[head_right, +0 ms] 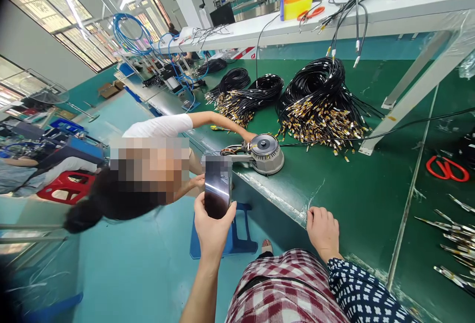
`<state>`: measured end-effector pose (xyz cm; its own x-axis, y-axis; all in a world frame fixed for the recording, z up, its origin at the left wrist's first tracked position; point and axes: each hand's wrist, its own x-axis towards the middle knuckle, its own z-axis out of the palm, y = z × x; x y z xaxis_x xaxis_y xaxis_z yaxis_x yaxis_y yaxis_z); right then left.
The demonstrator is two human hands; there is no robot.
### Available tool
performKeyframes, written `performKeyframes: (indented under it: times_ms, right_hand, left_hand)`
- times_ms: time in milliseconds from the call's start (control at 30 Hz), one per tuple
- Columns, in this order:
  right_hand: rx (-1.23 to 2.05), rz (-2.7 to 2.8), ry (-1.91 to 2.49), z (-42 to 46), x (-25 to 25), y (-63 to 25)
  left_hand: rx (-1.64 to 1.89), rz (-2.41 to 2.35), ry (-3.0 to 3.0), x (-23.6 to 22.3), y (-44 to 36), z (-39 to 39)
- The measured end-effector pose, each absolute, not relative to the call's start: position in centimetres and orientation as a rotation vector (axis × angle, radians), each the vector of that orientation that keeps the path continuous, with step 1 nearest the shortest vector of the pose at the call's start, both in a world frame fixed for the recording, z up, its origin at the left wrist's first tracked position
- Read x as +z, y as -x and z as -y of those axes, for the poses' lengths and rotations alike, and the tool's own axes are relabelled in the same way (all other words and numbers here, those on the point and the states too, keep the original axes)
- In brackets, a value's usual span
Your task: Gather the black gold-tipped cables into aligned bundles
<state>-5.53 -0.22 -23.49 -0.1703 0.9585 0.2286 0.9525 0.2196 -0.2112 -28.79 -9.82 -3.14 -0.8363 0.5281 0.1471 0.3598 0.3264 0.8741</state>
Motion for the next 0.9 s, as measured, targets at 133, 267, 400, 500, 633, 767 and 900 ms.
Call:
performKeyframes:
  times_ms: [133, 267, 400, 500, 633, 767, 900]
  right_hand:
    - [0.016, 2.189, 1.782, 0.16, -23.63, 5.47]
    - [0.013, 2.178, 1.763, 0.15, -23.70, 5.42]
    - [0.021, 2.172, 1.755, 0.17, -23.58, 5.42]
    - [0.027, 2.174, 1.770, 0.18, -23.46, 5.44]
    - [0.036, 2.179, 1.783, 0.14, -23.46, 5.41]
    - [0.032, 2.178, 1.783, 0.10, -23.62, 5.37]
    - [0.027, 2.163, 1.768, 0.14, -23.74, 5.37]
  left_hand:
    - [1.526, -2.420, -0.827, -3.27, 28.75, 9.71]
    - [1.516, -2.437, -0.818, -3.42, 28.77, 9.63]
    - [1.511, -2.441, -0.812, -3.32, 28.74, 9.63]
    - [1.509, -2.428, -0.793, -3.26, 28.69, 9.65]
    - [1.512, -2.416, -0.774, -3.43, 28.70, 9.64]
    - [1.502, -2.417, -0.768, -3.61, 28.71, 9.63]
    - [1.505, -2.416, -0.782, -3.55, 28.62, 9.59]
